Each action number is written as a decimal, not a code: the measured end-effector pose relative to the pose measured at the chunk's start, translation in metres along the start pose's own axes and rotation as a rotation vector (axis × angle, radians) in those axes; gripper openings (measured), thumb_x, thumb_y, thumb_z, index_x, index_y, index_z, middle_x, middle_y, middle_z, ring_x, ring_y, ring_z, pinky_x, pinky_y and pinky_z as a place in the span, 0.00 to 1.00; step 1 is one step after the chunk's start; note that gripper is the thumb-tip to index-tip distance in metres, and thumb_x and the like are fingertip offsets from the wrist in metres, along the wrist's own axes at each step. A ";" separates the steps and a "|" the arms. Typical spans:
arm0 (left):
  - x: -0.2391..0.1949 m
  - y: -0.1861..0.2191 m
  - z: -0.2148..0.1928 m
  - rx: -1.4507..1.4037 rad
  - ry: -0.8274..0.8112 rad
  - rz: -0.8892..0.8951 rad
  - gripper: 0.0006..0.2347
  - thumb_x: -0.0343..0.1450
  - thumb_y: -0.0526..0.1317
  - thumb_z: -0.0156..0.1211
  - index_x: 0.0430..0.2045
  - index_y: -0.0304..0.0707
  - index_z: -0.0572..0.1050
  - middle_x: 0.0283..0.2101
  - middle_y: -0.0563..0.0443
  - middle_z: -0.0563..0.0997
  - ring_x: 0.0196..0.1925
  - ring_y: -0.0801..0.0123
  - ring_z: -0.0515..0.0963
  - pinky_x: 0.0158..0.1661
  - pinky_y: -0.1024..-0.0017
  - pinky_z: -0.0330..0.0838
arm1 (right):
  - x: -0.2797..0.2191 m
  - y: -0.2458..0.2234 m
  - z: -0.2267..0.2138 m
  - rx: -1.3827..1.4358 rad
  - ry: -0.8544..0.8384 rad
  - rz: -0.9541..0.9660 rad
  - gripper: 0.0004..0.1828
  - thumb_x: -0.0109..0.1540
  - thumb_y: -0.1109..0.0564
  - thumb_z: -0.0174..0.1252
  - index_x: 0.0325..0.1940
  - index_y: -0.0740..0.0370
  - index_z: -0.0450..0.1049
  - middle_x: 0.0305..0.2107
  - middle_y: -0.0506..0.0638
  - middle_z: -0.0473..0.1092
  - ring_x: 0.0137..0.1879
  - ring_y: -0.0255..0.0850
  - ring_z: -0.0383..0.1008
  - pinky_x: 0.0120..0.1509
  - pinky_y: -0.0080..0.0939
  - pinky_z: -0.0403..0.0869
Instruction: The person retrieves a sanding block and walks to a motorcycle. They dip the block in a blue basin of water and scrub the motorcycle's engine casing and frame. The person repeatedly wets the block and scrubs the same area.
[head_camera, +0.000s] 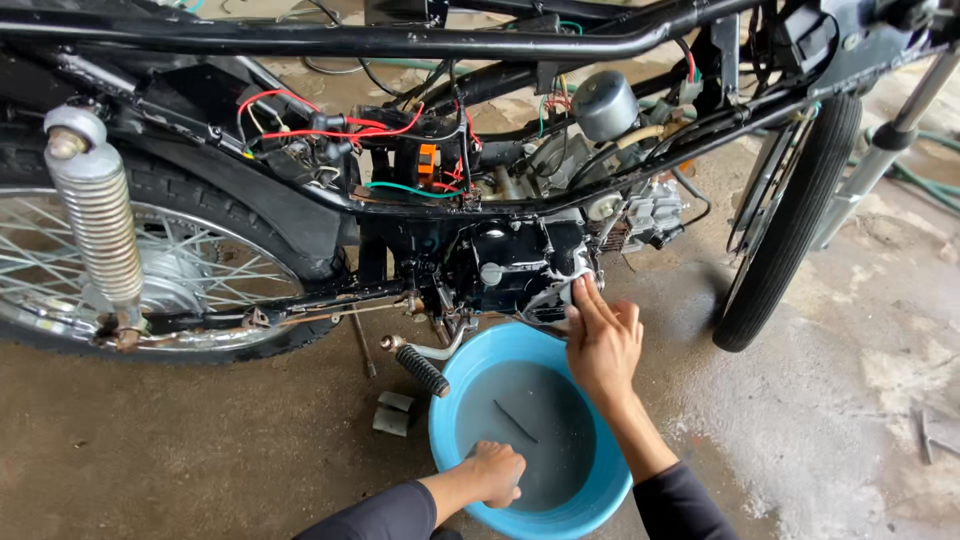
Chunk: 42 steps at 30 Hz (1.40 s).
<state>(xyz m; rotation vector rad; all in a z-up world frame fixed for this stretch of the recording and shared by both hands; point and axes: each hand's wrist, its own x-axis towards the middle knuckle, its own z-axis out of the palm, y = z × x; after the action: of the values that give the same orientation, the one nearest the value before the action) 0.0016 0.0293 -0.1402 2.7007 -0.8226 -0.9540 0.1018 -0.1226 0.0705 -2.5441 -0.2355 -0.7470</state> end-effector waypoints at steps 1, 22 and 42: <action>0.000 0.000 0.006 -0.010 -0.055 0.009 0.16 0.73 0.50 0.57 0.49 0.43 0.75 0.51 0.37 0.77 0.50 0.45 0.78 0.46 0.50 0.72 | -0.010 0.012 0.005 -0.042 0.063 -0.109 0.28 0.72 0.37 0.38 0.69 0.46 0.72 0.62 0.44 0.74 0.46 0.46 0.63 0.40 0.46 0.64; -0.016 0.022 -0.014 0.113 -0.047 0.050 0.14 0.74 0.48 0.55 0.41 0.37 0.78 0.47 0.35 0.80 0.47 0.42 0.81 0.42 0.46 0.75 | -0.001 0.019 -0.008 -0.071 -0.029 -0.139 0.24 0.72 0.38 0.38 0.66 0.44 0.70 0.46 0.48 0.76 0.48 0.52 0.65 0.41 0.55 0.68; -0.022 0.010 -0.020 0.205 -0.175 0.095 0.14 0.75 0.46 0.54 0.43 0.32 0.78 0.47 0.34 0.79 0.46 0.40 0.80 0.37 0.44 0.77 | 0.004 0.007 -0.010 -0.092 -0.065 -0.096 0.22 0.73 0.38 0.34 0.60 0.45 0.67 0.44 0.47 0.72 0.47 0.49 0.67 0.40 0.50 0.68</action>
<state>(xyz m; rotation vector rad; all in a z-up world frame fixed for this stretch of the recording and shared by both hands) -0.0051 0.0326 -0.1095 2.7436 -1.1294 -1.1549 0.1021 -0.1331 0.0775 -2.6627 -0.3548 -0.7274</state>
